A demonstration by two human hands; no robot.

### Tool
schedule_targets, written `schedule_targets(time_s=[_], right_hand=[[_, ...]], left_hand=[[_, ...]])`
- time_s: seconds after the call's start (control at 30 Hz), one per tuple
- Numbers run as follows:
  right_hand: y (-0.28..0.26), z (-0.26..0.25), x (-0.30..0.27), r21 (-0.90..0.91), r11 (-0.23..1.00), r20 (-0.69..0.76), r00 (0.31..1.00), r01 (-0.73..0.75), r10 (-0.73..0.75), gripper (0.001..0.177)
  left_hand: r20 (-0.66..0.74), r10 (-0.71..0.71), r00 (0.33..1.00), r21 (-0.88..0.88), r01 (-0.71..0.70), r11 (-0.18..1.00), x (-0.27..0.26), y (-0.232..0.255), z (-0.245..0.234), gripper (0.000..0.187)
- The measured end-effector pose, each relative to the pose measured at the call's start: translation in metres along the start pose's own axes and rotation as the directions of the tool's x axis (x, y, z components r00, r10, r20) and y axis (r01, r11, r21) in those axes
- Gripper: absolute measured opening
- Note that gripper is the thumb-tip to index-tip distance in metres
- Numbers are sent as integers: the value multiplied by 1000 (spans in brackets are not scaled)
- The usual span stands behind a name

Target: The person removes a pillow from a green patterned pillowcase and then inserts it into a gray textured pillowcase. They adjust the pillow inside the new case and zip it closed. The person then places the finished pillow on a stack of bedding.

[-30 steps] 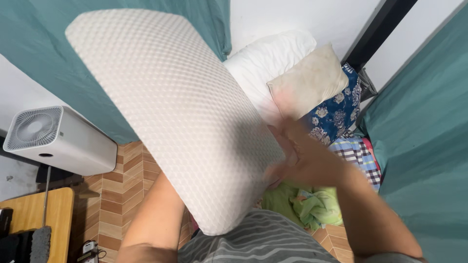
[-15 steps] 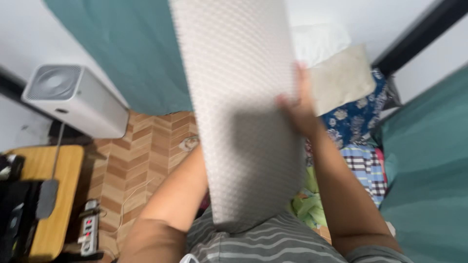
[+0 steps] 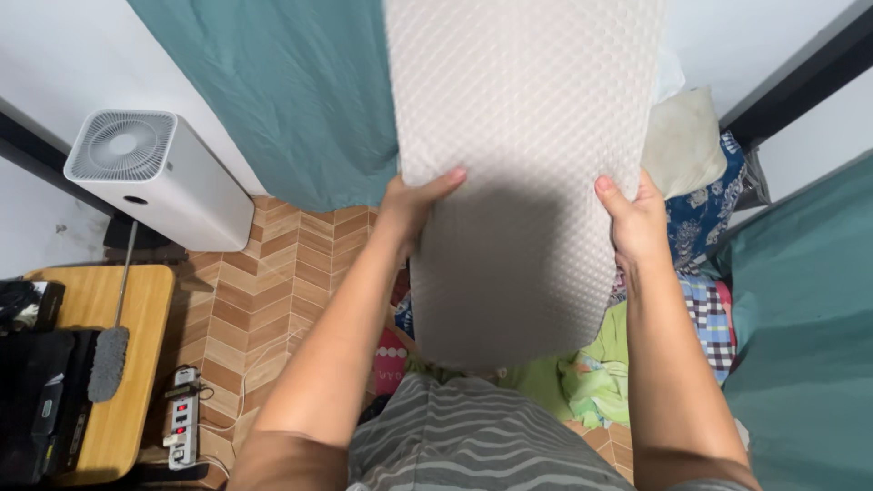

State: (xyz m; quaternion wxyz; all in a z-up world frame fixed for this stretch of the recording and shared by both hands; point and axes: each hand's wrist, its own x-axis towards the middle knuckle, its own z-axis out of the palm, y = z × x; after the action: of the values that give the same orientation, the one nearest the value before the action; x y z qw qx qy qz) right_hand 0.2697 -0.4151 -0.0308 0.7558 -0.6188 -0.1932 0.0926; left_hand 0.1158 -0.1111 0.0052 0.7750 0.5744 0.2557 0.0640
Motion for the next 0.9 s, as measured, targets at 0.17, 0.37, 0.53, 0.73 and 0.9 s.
schedule_targets(time_s=[0.17, 0.37, 0.53, 0.73, 0.9], right_hand=[[32, -1, -11, -328, 944, 180, 980, -26, 90, 68], [128, 81, -61, 215, 815, -81, 822, -538, 564, 81], [154, 164, -101, 666, 527, -51, 673, -528, 738, 71], [145, 108, -83, 421, 736, -158, 756, -530, 635, 56], [95, 65, -51, 359, 820, -28, 873, -447, 488, 76]], left_hand=[[-79, 104, 991, -512, -130, 849, 12, -22, -58, 60], [-97, -128, 987, -681, 28, 732, 28, -27, -134, 64], [-121, -217, 969, -644, 90, 760, 21, -43, -183, 72], [54, 49, 997, -661, -2, 750, 13, -85, -276, 79], [-370, 26, 929, -536, -236, 810, -14, -51, -331, 82]])
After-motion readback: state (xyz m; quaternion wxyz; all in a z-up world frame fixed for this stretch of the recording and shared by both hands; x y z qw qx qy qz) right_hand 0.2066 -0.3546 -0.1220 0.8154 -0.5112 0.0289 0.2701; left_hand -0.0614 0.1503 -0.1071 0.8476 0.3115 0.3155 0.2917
